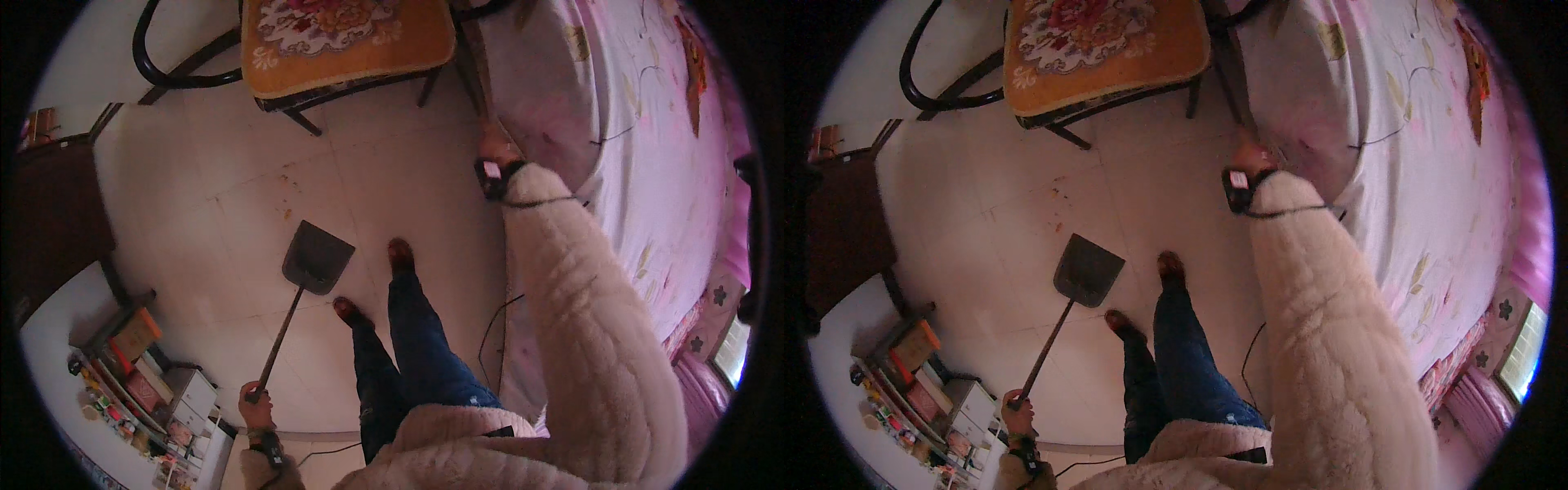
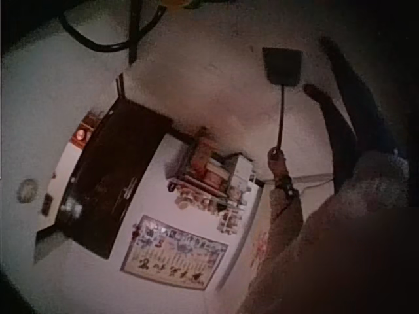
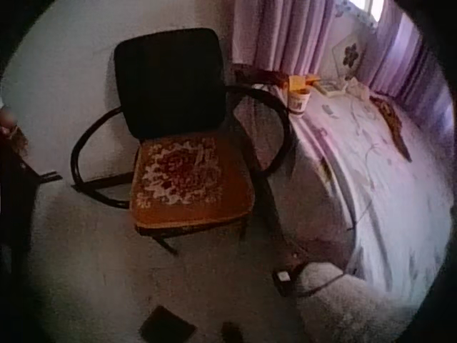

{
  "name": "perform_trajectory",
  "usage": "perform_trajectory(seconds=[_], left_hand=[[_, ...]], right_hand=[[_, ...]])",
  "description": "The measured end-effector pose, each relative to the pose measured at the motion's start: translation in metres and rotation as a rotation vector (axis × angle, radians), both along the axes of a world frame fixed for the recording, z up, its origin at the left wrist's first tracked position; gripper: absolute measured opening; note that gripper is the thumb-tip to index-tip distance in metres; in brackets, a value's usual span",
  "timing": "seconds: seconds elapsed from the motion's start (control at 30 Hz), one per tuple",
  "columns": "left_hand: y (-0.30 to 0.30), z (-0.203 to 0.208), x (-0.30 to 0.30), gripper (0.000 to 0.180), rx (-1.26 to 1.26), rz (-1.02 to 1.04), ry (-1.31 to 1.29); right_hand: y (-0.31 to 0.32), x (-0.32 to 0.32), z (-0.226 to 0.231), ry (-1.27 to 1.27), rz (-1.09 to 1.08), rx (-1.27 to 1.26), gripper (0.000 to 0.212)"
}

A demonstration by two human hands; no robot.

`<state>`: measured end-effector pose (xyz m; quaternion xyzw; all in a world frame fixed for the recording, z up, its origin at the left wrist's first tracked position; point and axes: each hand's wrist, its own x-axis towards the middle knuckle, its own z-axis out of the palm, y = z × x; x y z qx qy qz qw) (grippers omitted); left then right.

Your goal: The person enters a bedroom, picks up a broom and dustpan, and sweeps the floor. They brush the bed surface with the broom, then continue sweeping the floor, collecting debris into the dustpan and moving through the room.

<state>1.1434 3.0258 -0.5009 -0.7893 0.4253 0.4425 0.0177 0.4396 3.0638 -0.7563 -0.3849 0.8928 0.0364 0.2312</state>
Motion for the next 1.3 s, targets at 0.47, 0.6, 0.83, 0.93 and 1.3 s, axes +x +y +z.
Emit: perform_trajectory(seconds=[0.47, 0.6, 0.83, 0.93, 1.3], left_hand=[[0.003, -0.007, 0.008, 0.019, -0.058, -0.003, 0.095], [0.003, -0.005, 0.011, 0.017, -0.043, -0.047, 0.065], [-0.001, 0.009, -0.005, 0.017, -0.033, -0.049, 0.037], [-0.003, 0.011, -0.009, 0.017, -0.023, -0.056, 0.020], [-0.001, 0.013, -0.007, 0.018, -0.037, -0.026, 0.052]], right_hand=[[0.222, 0.283, 0.162, -0.587, -0.526, 0.337, 0.070], [0.213, 0.310, 0.232, -0.774, -0.708, 0.198, 0.065], [0.134, 0.264, 0.185, -0.458, -0.264, -0.269, 0.059], [0.048, 0.221, 0.113, -0.274, -0.207, -0.236, 0.057], [0.056, 0.237, 0.048, -0.413, -0.203, 0.085, 0.076]])
